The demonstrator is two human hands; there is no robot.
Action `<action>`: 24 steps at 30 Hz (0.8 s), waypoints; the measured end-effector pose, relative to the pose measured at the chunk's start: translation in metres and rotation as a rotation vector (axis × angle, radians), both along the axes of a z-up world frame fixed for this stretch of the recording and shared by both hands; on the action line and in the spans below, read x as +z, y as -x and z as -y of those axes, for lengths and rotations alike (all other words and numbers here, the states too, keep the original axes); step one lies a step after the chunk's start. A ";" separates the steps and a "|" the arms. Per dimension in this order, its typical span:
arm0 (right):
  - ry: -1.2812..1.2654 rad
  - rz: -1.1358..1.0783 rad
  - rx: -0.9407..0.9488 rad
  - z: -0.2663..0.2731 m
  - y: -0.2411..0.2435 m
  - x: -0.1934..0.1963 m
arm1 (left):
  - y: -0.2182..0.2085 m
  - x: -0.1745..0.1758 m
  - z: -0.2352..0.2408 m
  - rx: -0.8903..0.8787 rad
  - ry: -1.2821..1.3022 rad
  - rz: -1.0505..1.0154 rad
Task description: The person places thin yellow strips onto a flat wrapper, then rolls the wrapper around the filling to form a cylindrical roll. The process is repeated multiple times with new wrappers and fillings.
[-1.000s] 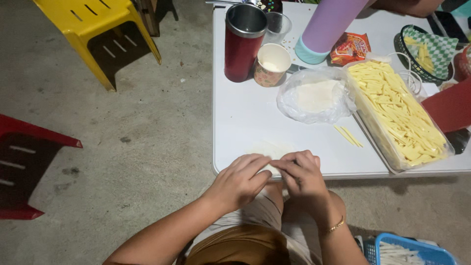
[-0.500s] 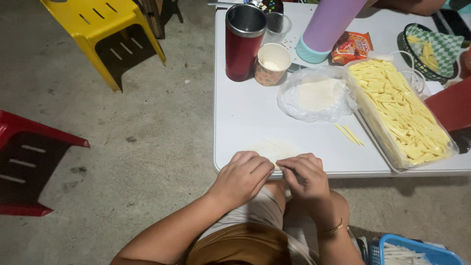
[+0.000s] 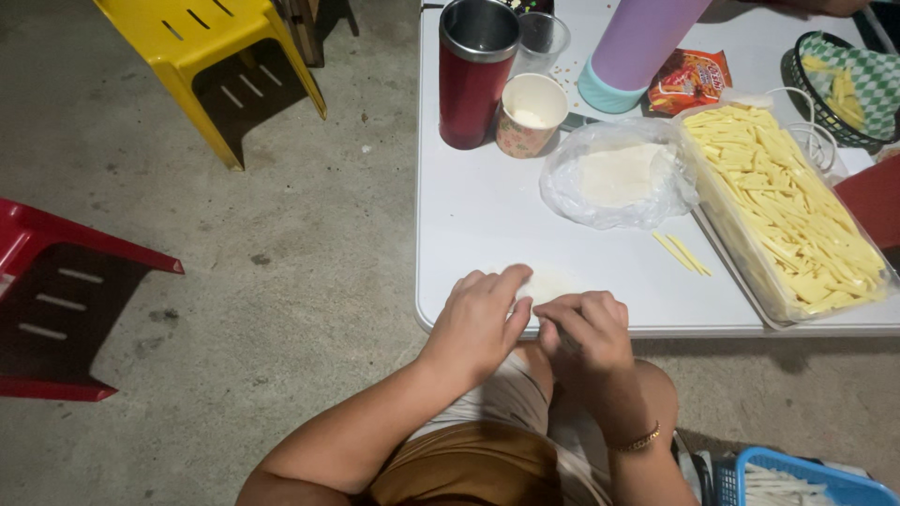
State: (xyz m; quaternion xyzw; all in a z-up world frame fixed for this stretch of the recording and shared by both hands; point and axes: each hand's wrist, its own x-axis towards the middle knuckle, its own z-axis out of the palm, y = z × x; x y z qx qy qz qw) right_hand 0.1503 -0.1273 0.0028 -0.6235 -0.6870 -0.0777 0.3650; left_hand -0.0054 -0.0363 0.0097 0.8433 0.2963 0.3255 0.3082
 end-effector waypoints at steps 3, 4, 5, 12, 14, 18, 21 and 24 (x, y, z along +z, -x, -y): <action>0.066 -0.007 0.012 -0.001 -0.004 0.007 | -0.003 0.005 -0.002 0.029 0.044 -0.035; 0.090 0.008 0.024 -0.003 -0.007 0.009 | -0.004 0.006 -0.003 0.032 0.054 -0.058; 0.115 0.023 0.036 -0.005 -0.010 0.011 | -0.005 0.006 -0.003 0.035 0.064 -0.081; 0.306 0.050 0.088 -0.015 -0.024 0.013 | -0.003 0.000 -0.002 -0.065 -0.133 -0.144; 0.277 0.068 0.094 -0.015 -0.024 0.011 | 0.000 -0.001 -0.003 -0.094 -0.188 -0.169; 0.215 0.115 0.138 -0.011 -0.025 0.011 | 0.001 -0.001 -0.007 -0.142 -0.203 -0.273; 0.220 0.112 0.129 -0.011 -0.024 0.014 | 0.004 0.002 -0.012 -0.171 -0.261 -0.242; 0.226 0.136 0.112 -0.012 -0.024 0.014 | 0.004 0.004 -0.014 -0.170 -0.251 -0.287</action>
